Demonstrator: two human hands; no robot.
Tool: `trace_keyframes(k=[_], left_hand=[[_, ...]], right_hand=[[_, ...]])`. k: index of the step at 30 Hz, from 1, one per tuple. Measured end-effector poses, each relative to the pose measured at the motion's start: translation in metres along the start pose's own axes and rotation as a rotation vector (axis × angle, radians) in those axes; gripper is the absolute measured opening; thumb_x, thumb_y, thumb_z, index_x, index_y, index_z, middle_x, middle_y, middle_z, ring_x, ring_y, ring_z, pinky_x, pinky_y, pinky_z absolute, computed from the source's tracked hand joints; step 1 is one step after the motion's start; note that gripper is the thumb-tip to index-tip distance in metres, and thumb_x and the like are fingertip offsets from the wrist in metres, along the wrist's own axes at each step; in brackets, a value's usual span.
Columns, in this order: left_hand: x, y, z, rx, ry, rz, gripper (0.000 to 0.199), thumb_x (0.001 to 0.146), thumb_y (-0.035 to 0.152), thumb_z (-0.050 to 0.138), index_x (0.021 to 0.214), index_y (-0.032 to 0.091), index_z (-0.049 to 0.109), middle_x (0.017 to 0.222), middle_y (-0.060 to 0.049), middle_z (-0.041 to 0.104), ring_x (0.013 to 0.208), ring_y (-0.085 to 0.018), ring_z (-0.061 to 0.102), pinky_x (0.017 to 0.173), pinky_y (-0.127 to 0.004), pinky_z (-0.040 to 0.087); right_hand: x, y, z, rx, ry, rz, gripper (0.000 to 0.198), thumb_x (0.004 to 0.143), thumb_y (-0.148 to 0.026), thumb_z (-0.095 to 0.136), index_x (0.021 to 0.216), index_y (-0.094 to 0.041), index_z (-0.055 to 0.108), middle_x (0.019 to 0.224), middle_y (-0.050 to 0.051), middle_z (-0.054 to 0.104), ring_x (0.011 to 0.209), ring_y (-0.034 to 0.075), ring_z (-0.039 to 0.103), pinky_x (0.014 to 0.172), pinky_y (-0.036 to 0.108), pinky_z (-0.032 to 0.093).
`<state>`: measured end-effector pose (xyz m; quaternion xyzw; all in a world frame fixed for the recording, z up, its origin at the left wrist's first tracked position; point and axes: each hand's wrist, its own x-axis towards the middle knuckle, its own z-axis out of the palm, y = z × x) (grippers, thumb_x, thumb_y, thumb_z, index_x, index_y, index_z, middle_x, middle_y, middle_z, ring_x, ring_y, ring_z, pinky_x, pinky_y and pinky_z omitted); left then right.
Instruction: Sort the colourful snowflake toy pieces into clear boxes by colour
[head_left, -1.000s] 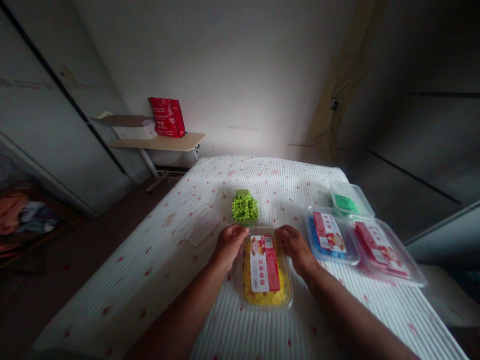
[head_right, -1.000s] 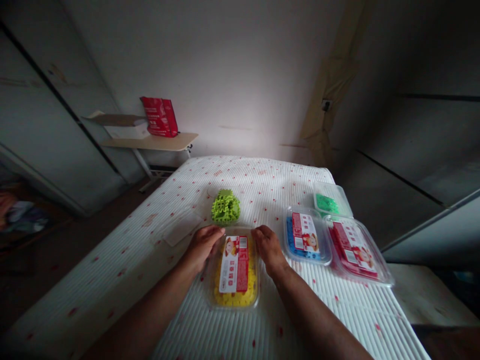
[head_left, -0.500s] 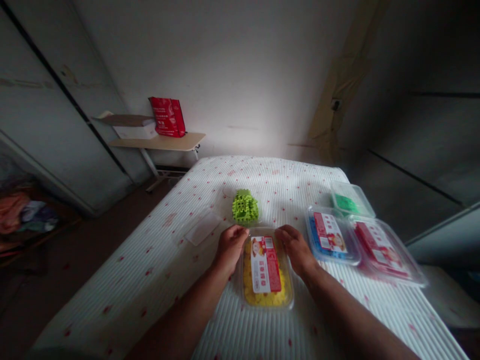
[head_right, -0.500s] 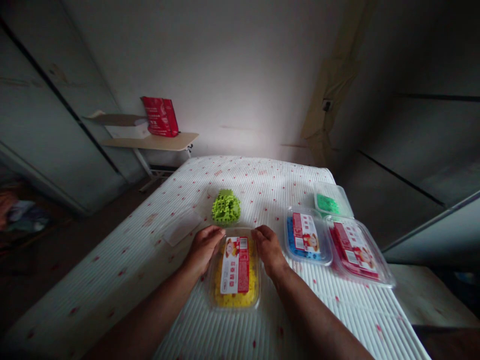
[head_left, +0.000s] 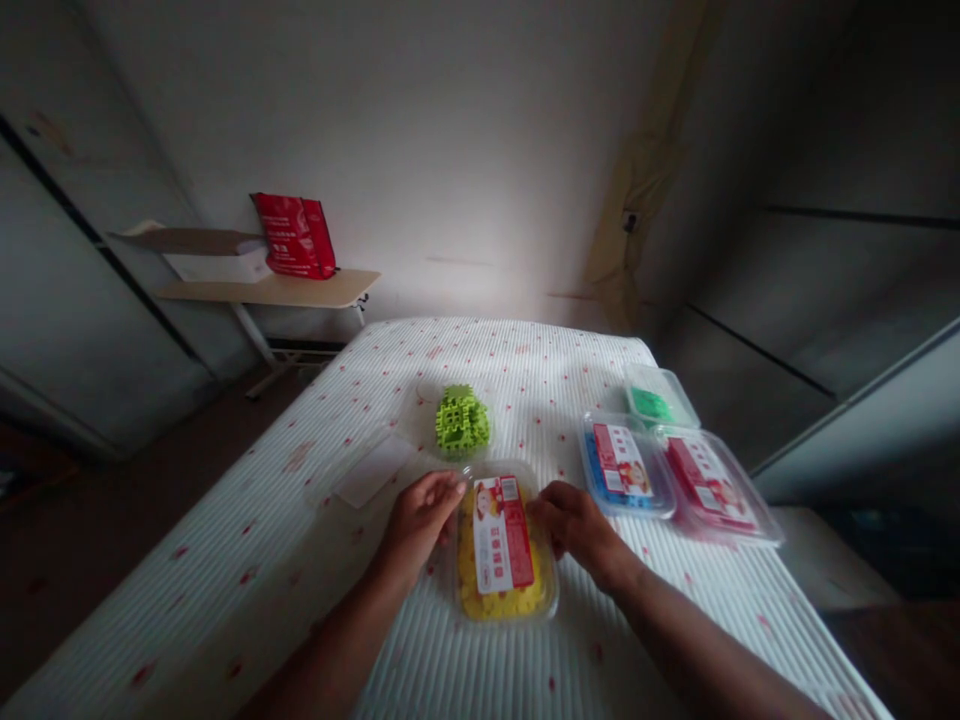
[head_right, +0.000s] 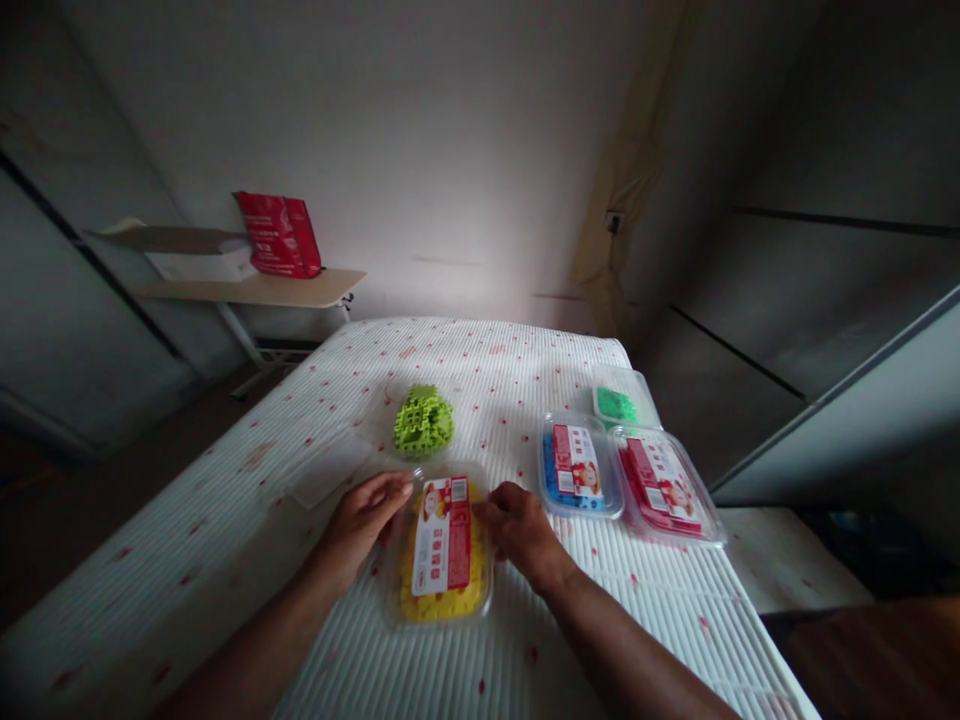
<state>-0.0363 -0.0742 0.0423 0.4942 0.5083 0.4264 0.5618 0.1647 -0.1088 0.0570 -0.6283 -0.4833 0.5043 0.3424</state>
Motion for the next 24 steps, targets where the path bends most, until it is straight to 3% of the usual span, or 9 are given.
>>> trace_keyframes(k=[5,13,19,24], left_hand=[[-0.008,0.000,0.000,0.000,-0.001,-0.035,0.047,0.063,0.044,0.066,0.095,0.011,0.058,0.045,0.007,0.048,0.037,-0.007,0.039,0.035,-0.017,0.026],[-0.006,-0.002,0.004,-0.118,0.056,-0.089,0.047,0.057,0.043,0.069,0.091,0.012,0.058,0.041,0.008,0.045,0.035,-0.006,0.035,0.034,-0.017,0.024],[-0.009,0.006,0.003,-0.182,0.032,-0.055,0.047,0.060,0.043,0.072,0.093,0.012,0.059,0.044,0.009,0.044,0.037,-0.005,0.035,0.036,-0.016,0.024],[-0.010,0.031,0.005,-0.265,0.041,0.077,0.051,0.069,0.044,0.067,0.109,0.014,0.057,0.065,0.003,0.056,0.053,-0.009,0.051,0.048,-0.020,0.039]], right_hand=[[0.001,-0.008,0.001,-0.078,0.014,0.075,0.012,0.075,-0.020,0.050,0.064,-0.019,0.044,0.045,-0.006,0.047,0.037,0.008,0.045,0.035,0.019,0.034],[0.003,-0.017,-0.002,-0.024,-0.076,0.177,0.010,0.073,-0.020,0.052,0.066,-0.018,0.045,0.054,-0.004,0.050,0.045,0.009,0.049,0.040,0.021,0.040],[-0.006,-0.032,-0.009,0.106,-0.116,0.105,0.020,0.067,-0.031,0.061,0.065,-0.018,0.046,0.067,0.000,0.053,0.063,0.013,0.054,0.048,0.022,0.044],[0.004,-0.059,-0.034,0.108,-0.065,-0.001,0.014,0.069,-0.029,0.059,0.064,-0.018,0.052,0.070,0.001,0.059,0.062,0.013,0.054,0.050,0.022,0.044]])
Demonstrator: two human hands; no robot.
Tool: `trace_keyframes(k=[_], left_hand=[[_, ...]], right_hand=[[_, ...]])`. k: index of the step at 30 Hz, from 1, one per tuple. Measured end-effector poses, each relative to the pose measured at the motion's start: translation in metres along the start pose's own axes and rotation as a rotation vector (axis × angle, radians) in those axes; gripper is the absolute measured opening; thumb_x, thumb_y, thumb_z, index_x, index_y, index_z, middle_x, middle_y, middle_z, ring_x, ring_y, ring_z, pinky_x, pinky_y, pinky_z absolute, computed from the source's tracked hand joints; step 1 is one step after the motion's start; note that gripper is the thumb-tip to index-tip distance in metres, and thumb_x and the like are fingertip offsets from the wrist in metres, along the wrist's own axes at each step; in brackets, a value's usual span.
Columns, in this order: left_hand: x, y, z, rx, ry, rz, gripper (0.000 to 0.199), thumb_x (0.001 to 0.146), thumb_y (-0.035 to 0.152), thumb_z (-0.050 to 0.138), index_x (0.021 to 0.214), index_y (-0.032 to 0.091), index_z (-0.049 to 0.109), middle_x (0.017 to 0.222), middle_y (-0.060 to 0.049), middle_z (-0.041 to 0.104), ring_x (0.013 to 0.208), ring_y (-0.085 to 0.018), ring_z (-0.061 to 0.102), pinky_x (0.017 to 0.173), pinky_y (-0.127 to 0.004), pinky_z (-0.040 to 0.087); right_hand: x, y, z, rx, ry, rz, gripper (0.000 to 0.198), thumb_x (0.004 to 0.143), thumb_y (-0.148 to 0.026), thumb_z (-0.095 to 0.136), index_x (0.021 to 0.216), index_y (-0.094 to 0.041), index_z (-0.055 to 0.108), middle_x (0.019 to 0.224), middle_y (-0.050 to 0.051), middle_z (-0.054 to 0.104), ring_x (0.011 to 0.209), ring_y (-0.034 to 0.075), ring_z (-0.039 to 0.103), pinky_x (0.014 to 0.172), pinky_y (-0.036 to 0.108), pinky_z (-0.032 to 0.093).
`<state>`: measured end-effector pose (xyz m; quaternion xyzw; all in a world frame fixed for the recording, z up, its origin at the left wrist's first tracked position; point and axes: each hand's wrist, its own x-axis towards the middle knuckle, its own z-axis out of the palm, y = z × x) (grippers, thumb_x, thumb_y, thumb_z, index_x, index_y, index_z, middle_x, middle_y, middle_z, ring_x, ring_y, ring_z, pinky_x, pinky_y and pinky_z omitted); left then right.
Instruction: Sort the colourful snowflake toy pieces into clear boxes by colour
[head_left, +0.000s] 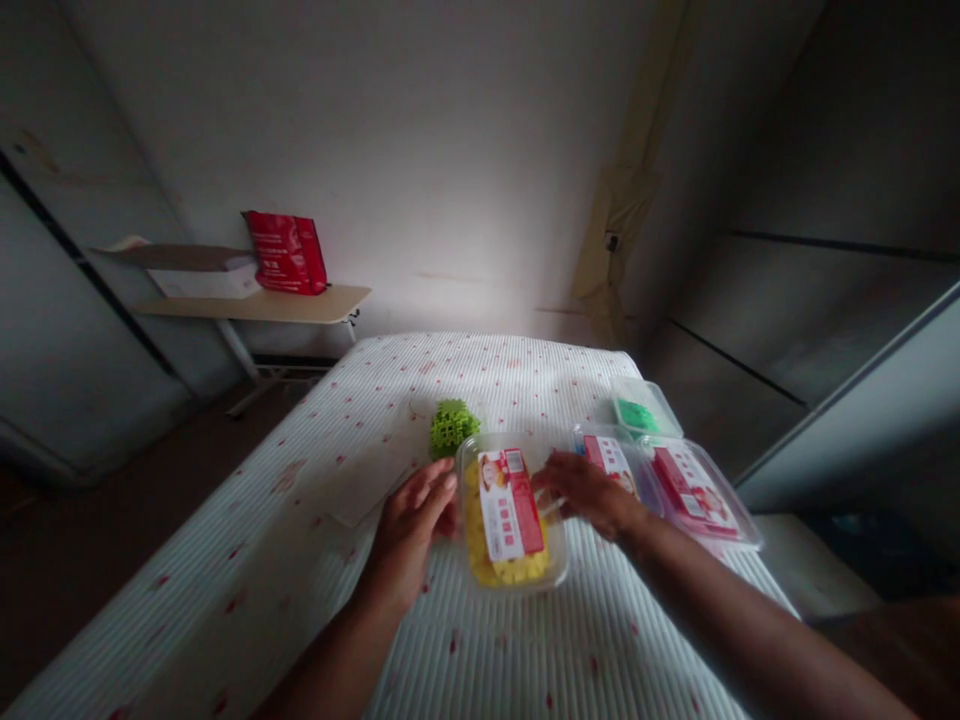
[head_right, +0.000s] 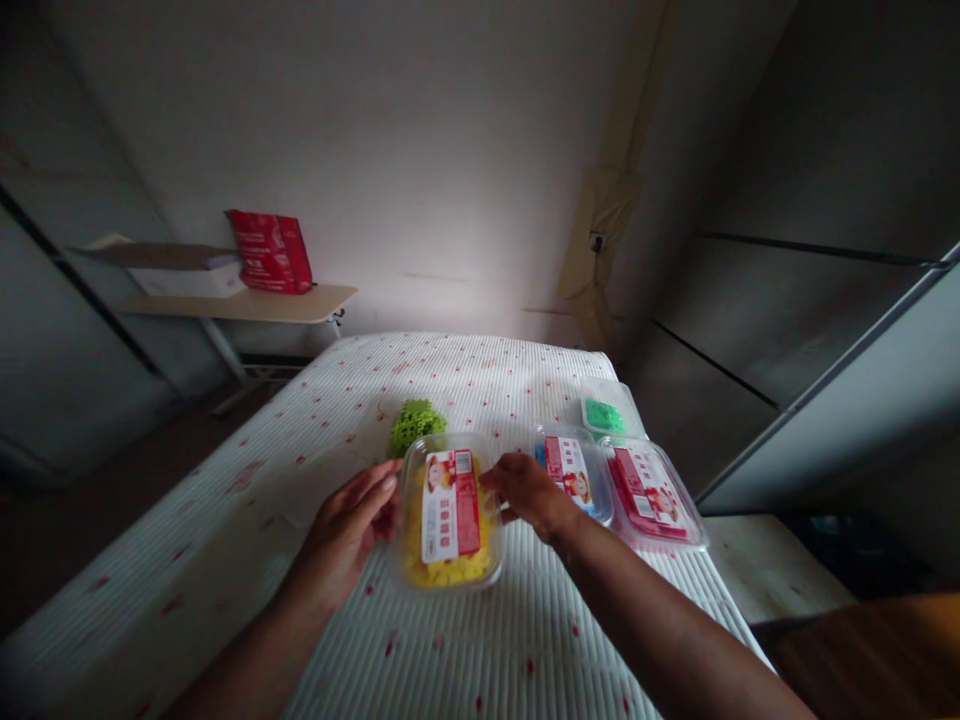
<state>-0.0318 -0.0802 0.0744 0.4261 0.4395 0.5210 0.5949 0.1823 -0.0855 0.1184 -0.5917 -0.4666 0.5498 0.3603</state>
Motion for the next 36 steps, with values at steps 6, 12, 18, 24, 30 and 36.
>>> trace_keyframes(k=[6,12,18,24,30,36], left_hand=[[0.002,-0.004,0.001,0.051,0.041,0.138,0.040,0.075,0.040,0.062,0.106,0.015,0.056,0.066,0.002,0.056,0.056,-0.010,0.052,0.053,-0.022,0.042],[0.007,-0.020,-0.013,0.161,0.225,0.210,0.030,0.073,0.038,0.062,0.094,0.016,0.060,0.061,0.003,0.058,0.055,-0.009,0.052,0.056,-0.021,0.044],[0.015,-0.027,-0.017,0.195,0.232,0.201,0.028,0.072,0.038,0.061,0.089,0.016,0.060,0.059,0.003,0.058,0.054,-0.010,0.052,0.055,-0.021,0.045],[0.016,-0.027,-0.017,0.247,0.234,0.192,0.027,0.071,0.039,0.060,0.085,0.016,0.061,0.055,0.003,0.056,0.052,-0.012,0.052,0.052,-0.022,0.044],[0.015,-0.028,-0.018,0.265,0.229,0.169,0.029,0.070,0.041,0.061,0.085,0.016,0.063,0.057,0.002,0.057,0.053,-0.012,0.053,0.053,-0.023,0.044],[0.016,-0.027,-0.016,0.279,0.232,0.143,0.030,0.068,0.042,0.062,0.083,0.016,0.064,0.055,0.002,0.057,0.052,-0.013,0.053,0.052,-0.023,0.044]], right_hand=[[0.059,-0.043,-0.073,-0.039,0.240,-0.030,0.008,0.077,-0.019,0.054,0.069,-0.017,0.053,0.070,0.001,0.061,0.059,0.010,0.056,0.055,0.021,0.046],[0.127,-0.048,-0.130,-0.163,0.381,0.127,0.016,0.080,-0.016,0.052,0.065,-0.014,0.051,0.051,0.000,0.054,0.047,0.010,0.051,0.052,0.024,0.045],[0.160,-0.044,-0.147,-0.269,0.406,0.192,0.020,0.083,-0.023,0.054,0.066,-0.013,0.053,0.045,-0.003,0.049,0.043,0.009,0.049,0.052,0.025,0.047],[0.170,-0.038,-0.149,-0.481,0.425,0.219,0.022,0.075,-0.031,0.066,0.074,-0.010,0.059,0.049,0.001,0.055,0.047,0.013,0.056,0.052,0.029,0.050],[0.175,-0.044,-0.141,-0.829,0.457,0.193,0.030,0.063,-0.029,0.076,0.080,-0.007,0.063,0.071,0.017,0.066,0.074,0.030,0.066,0.063,0.039,0.051],[0.184,-0.051,-0.103,-1.144,0.474,-0.059,0.053,0.076,-0.040,0.063,0.122,-0.017,0.052,0.128,0.020,0.050,0.123,0.036,0.039,0.094,0.051,0.036]])
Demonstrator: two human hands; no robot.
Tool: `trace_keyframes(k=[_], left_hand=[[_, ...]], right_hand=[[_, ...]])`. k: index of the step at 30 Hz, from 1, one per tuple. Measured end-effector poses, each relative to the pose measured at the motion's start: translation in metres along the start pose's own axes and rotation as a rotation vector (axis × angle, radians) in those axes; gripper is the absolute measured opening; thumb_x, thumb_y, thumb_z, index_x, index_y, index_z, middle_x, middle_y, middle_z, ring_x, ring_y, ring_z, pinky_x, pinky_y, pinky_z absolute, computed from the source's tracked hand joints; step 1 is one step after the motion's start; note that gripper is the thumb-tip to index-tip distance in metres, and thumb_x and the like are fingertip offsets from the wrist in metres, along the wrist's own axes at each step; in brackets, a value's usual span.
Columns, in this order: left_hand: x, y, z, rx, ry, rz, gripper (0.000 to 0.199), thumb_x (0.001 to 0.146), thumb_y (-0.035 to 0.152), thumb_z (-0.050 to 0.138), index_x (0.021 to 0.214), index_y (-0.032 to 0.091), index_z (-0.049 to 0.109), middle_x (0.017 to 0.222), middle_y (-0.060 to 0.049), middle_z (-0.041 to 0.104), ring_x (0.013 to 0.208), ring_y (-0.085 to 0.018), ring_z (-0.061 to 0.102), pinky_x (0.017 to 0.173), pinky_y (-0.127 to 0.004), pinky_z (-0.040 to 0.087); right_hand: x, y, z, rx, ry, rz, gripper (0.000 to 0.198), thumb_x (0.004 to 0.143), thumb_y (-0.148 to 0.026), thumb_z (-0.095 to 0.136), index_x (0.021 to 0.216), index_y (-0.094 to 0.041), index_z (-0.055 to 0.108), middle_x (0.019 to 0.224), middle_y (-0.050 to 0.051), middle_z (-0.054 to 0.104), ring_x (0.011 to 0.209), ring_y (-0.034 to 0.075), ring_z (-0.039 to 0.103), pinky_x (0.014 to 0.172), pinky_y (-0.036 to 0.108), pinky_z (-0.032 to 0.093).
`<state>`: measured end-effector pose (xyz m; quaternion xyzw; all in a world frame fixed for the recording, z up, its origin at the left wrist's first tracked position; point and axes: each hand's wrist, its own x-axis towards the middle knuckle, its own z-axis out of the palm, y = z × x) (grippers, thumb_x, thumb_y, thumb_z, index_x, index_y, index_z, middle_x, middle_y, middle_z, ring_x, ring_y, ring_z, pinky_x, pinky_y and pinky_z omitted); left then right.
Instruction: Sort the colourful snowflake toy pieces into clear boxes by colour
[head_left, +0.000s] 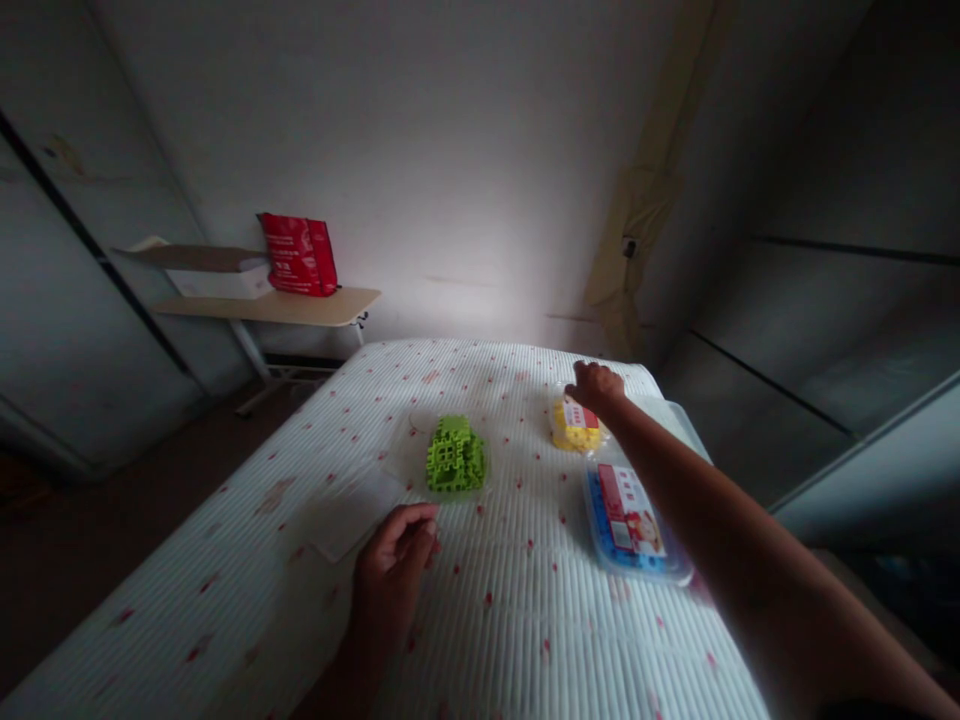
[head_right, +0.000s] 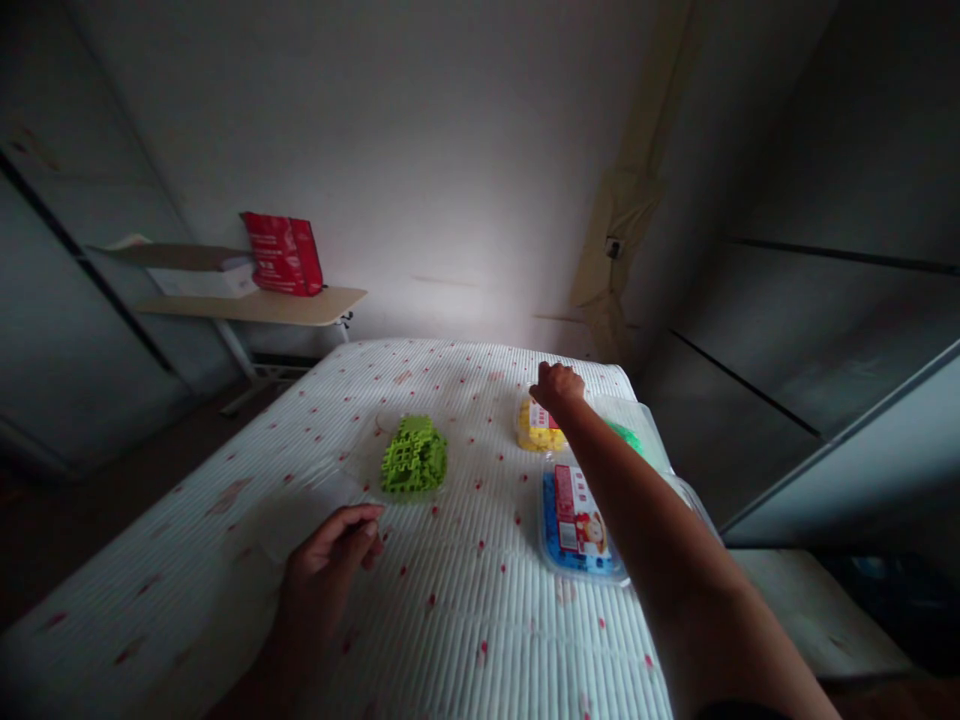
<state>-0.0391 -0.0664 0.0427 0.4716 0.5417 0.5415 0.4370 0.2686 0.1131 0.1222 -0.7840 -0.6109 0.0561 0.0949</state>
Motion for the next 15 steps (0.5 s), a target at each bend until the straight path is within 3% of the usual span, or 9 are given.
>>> trace_keyframes(k=[4,7,11,15], left_hand=[[0.000,0.002,-0.001,0.001,0.007,-0.006,0.030,0.067,0.042,0.061,0.082,0.016,0.064,0.055,0.001,0.057,0.051,-0.013,0.052,0.051,-0.023,0.044],[0.000,0.003,-0.003,0.010,0.008,-0.009,0.030,0.066,0.042,0.061,0.080,0.016,0.064,0.056,0.001,0.057,0.051,-0.013,0.052,0.050,-0.023,0.043],[0.001,0.001,-0.003,0.019,-0.007,-0.009,0.030,0.067,0.043,0.061,0.081,0.016,0.064,0.056,0.001,0.058,0.051,-0.013,0.052,0.050,-0.023,0.043],[0.000,-0.002,-0.003,0.019,-0.021,-0.007,0.028,0.068,0.042,0.061,0.082,0.017,0.065,0.057,0.001,0.058,0.051,-0.012,0.052,0.051,-0.023,0.043]], right_hand=[[-0.004,-0.019,0.023,-0.126,-0.049,-0.196,0.067,0.073,-0.057,0.059,0.134,-0.034,0.039,0.149,0.007,0.025,0.135,0.036,0.015,0.098,0.064,0.023],[-0.005,-0.021,0.037,-0.234,-0.144,-0.154,0.077,0.074,-0.071,0.044,0.139,-0.031,0.032,0.153,0.009,0.010,0.136,0.042,0.000,0.092,0.074,0.015],[-0.006,-0.019,0.041,-0.266,-0.175,-0.052,0.081,0.074,-0.074,0.038,0.141,-0.030,0.029,0.153,0.010,0.007,0.135,0.044,-0.004,0.091,0.077,0.009],[-0.008,-0.016,0.039,-0.237,-0.181,-0.037,0.077,0.076,-0.072,0.037,0.141,-0.033,0.027,0.152,0.009,0.012,0.135,0.044,0.001,0.090,0.077,0.008]])
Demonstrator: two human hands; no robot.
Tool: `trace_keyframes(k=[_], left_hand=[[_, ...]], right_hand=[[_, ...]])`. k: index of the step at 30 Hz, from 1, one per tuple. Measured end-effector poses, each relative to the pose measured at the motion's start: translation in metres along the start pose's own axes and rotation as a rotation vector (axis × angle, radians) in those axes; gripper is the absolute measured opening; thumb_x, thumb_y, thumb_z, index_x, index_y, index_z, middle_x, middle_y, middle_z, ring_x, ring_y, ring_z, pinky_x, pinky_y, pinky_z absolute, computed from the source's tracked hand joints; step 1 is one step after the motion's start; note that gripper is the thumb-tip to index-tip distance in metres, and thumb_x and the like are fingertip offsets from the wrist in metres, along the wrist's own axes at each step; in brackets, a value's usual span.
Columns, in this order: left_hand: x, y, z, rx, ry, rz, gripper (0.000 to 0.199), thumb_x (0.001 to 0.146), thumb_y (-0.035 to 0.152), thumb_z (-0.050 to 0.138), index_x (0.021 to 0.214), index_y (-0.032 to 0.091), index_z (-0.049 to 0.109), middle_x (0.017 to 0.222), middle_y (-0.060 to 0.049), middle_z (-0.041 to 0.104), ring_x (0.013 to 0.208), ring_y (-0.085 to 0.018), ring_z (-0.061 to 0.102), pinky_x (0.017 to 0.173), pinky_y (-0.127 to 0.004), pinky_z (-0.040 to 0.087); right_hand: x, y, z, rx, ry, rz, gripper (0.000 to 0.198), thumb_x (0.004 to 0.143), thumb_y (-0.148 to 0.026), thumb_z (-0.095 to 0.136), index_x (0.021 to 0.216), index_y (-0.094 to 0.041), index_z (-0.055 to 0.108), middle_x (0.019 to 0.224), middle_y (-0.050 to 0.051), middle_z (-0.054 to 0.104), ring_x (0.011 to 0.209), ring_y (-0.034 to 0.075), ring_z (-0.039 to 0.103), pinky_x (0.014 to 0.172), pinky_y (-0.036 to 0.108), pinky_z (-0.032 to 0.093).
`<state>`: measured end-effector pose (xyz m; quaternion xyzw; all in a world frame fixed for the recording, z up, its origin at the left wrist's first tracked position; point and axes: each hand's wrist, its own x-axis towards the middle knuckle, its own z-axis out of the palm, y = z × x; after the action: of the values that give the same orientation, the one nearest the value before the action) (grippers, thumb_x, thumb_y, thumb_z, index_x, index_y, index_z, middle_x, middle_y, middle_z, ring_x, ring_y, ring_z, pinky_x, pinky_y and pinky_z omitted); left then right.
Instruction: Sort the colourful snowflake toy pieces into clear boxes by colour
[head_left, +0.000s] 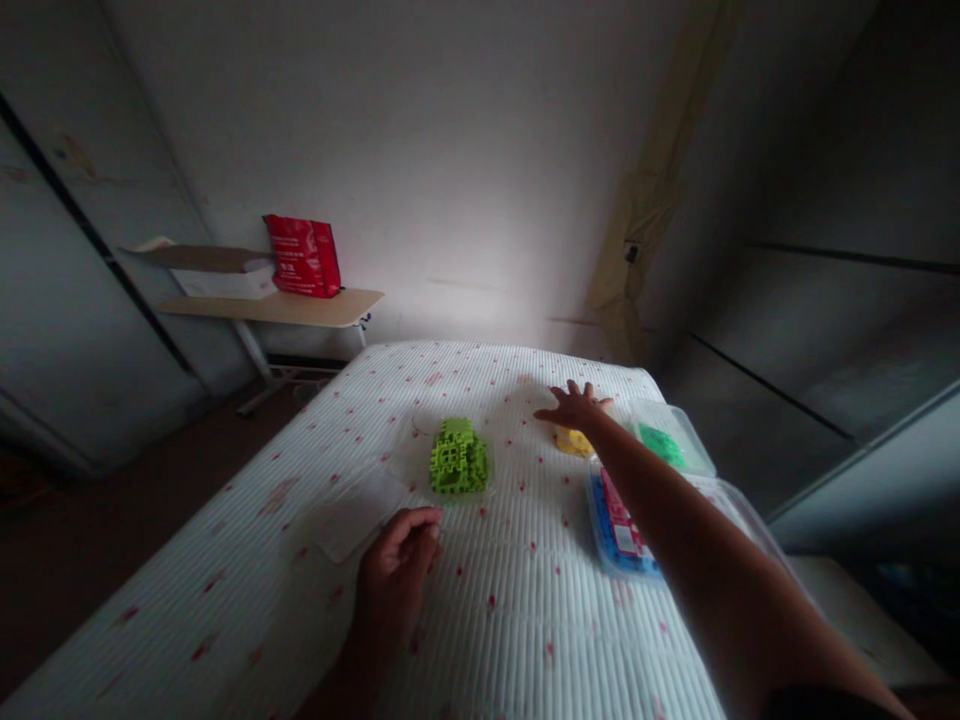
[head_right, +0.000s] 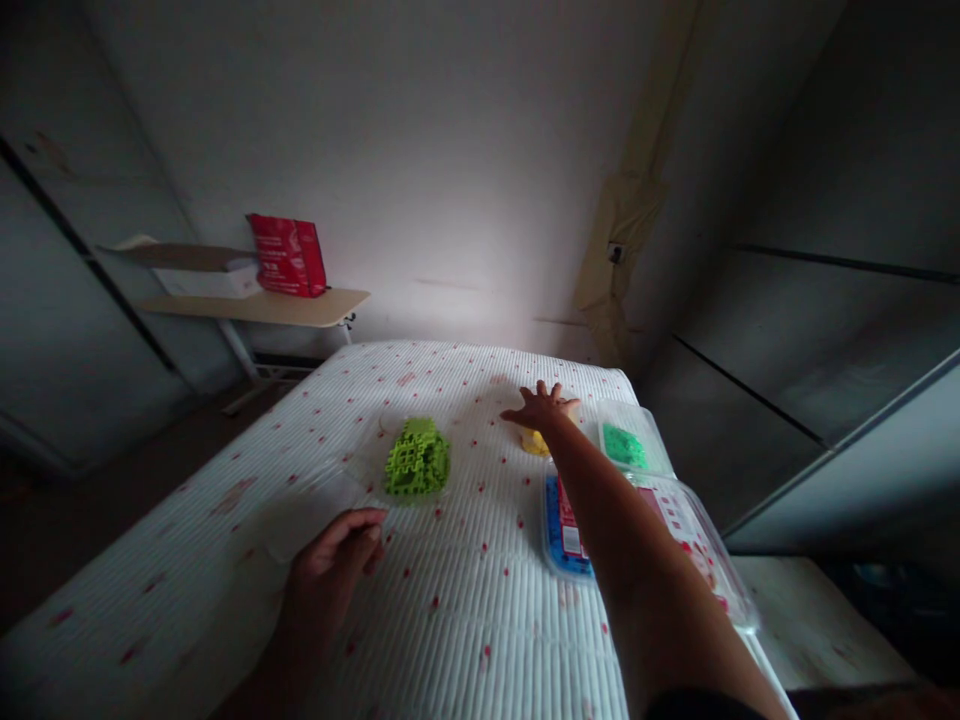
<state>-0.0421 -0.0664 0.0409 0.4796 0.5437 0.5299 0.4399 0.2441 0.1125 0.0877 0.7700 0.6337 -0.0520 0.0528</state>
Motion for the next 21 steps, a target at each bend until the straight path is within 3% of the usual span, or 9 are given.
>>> trace_keyframes(k=[8,21], left_hand=[[-0.001,-0.002,-0.001,-0.007,-0.011,0.010,0.027,0.070,0.040,0.060,0.083,0.017,0.064,0.055,0.002,0.057,0.051,-0.012,0.052,0.051,-0.022,0.042],[0.002,-0.006,-0.001,0.024,-0.023,0.063,0.024,0.075,0.036,0.055,0.085,0.015,0.063,0.064,-0.001,0.060,0.056,-0.013,0.055,0.050,-0.022,0.043]], right_hand=[[-0.004,0.015,0.003,-0.022,-0.018,-0.077,0.074,0.076,-0.057,0.050,0.142,-0.036,0.024,0.153,0.005,0.013,0.136,0.039,0.007,0.093,0.075,0.012],[-0.002,0.028,0.005,-0.072,-0.054,-0.091,0.075,0.076,-0.059,0.051,0.142,-0.038,0.022,0.154,0.006,0.010,0.136,0.041,0.008,0.092,0.074,0.019]])
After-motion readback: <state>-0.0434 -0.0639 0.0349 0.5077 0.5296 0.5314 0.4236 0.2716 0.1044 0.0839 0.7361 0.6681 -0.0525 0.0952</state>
